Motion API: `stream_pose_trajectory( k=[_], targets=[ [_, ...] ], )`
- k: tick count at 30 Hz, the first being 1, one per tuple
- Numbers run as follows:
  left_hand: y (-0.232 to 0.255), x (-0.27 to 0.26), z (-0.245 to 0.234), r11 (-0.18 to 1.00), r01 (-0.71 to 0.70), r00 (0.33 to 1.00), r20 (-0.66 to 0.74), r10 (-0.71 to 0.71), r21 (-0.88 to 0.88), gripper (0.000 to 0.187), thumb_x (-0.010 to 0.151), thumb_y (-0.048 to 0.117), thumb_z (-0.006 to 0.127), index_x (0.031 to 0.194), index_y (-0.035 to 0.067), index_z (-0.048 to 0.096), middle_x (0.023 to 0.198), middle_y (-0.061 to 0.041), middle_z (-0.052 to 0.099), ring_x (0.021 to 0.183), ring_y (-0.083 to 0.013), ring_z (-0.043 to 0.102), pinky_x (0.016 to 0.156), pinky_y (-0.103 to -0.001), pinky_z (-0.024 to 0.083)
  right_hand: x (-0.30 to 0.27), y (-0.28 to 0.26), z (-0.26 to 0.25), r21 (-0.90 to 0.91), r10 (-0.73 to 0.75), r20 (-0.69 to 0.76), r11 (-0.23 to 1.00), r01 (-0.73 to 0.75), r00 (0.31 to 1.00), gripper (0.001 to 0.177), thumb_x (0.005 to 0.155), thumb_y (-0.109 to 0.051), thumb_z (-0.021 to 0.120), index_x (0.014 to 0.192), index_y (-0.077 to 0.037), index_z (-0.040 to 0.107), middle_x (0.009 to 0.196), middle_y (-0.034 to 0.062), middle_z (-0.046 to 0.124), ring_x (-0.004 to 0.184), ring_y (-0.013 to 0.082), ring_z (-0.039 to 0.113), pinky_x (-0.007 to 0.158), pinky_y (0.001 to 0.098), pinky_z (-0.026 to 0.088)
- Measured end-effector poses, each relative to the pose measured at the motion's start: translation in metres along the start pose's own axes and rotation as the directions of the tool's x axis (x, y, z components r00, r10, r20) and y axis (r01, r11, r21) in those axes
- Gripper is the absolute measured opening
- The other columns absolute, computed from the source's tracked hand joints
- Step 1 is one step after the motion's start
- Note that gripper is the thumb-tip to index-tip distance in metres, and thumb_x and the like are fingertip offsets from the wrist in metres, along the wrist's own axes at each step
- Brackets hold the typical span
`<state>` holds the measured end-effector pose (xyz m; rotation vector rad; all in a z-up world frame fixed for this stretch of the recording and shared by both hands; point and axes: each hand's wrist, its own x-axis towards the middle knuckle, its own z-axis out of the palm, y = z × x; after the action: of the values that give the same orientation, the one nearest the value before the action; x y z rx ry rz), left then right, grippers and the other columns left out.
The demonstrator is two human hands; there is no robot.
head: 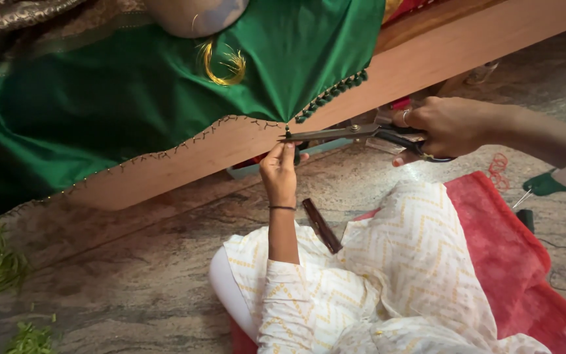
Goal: Sewing and cutting decorative trim and small beads onto a green fabric.
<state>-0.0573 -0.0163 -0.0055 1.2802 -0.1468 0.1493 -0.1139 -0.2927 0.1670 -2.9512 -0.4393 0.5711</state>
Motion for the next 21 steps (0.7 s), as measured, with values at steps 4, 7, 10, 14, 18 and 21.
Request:
stream_pose_trajectory(
  k=[4, 7, 10, 14, 18, 21],
  targets=[
    [0.002, 0.0, 0.0, 0.986, -0.014, 1.0, -0.007, 0.016, 0.167, 0.027, 0.104, 0.016, 0.059, 0.101, -0.007, 0.073, 0.087, -0.004, 0.075, 0.071, -0.0111, 0.071, 0.065, -0.026, 0.057, 0.001, -0.003, -0.001, -0.015, 0.031, 0.05, 0.999, -0.031, 0.998, 0.072, 0.074, -0.075, 0.067, 0.103, -0.01, 0.066, 0.08, 0.0204, 0.074, 0.08, 0.0392, 0.074, 0.077, 0.053, 0.057],
    [0.0, 0.0, -0.001, 0.968, -0.042, 0.999, -0.007, 0.045, 0.247, 0.027, 0.104, 0.016, 0.059, 0.1, -0.007, 0.073, 0.084, -0.005, 0.075, 0.072, -0.0104, 0.072, 0.064, -0.025, 0.055, 0.003, -0.002, 0.0, 0.017, 0.024, 0.044, 1.0, -0.025, 0.999, 0.072, 0.073, -0.074, 0.07, 0.108, -0.011, 0.065, 0.08, 0.0203, 0.074, 0.08, 0.0393, 0.074, 0.076, 0.0534, 0.057],
    [0.004, -0.001, 0.002, 0.963, -0.046, 0.999, -0.008, 0.05, 0.265, 0.027, 0.104, 0.016, 0.059, 0.101, -0.006, 0.073, 0.083, -0.004, 0.075, 0.072, -0.01, 0.072, 0.064, -0.024, 0.052, 0.002, -0.001, 0.0, 0.038, 0.019, 0.045, 0.999, -0.02, 0.999, 0.069, 0.075, -0.072, 0.07, 0.106, -0.011, 0.065, 0.08, 0.0193, 0.074, 0.079, 0.0386, 0.075, 0.075, 0.053, 0.057],
    [0.007, -0.003, 0.006, 0.942, -0.064, 0.995, -0.048, 0.085, 0.329, 0.025, 0.103, 0.016, 0.059, 0.101, -0.004, 0.075, 0.082, -0.005, 0.076, 0.074, -0.0114, 0.069, 0.068, -0.027, 0.052, 0.006, 0.003, 0.004, 0.035, 0.028, 0.055, 0.999, -0.03, 0.998, 0.064, 0.079, -0.07, 0.071, 0.098, -0.009, 0.064, 0.078, 0.0187, 0.074, 0.078, 0.0371, 0.075, 0.075, 0.0522, 0.057],
    [0.021, -0.004, 0.012, 0.911, -0.055, 0.994, -0.06, 0.087, 0.409, 0.024, 0.102, 0.016, 0.058, 0.098, -0.002, 0.074, 0.078, -0.007, 0.076, 0.073, -0.0127, 0.071, 0.068, -0.029, 0.053, 0.008, 0.007, 0.013, 0.107, 0.024, 0.04, 0.994, -0.028, 0.999, 0.063, 0.076, -0.067, 0.074, 0.1, -0.009, 0.064, 0.076, 0.0172, 0.073, 0.077, 0.0356, 0.075, 0.073, 0.0519, 0.056],
    [0.022, -0.003, 0.014, 0.866, -0.082, 0.989, -0.069, 0.133, 0.493, 0.022, 0.1, 0.015, 0.06, 0.095, 0.0, 0.074, 0.078, -0.009, 0.076, 0.072, -0.0145, 0.072, 0.068, -0.029, 0.053, 0.008, 0.006, 0.013, 0.148, 0.016, 0.027, 0.989, -0.02, 1.0, 0.061, 0.075, -0.063, 0.077, 0.103, -0.01, 0.065, 0.076, 0.0164, 0.073, 0.077, 0.0353, 0.074, 0.072, 0.0512, 0.055]
  ],
)
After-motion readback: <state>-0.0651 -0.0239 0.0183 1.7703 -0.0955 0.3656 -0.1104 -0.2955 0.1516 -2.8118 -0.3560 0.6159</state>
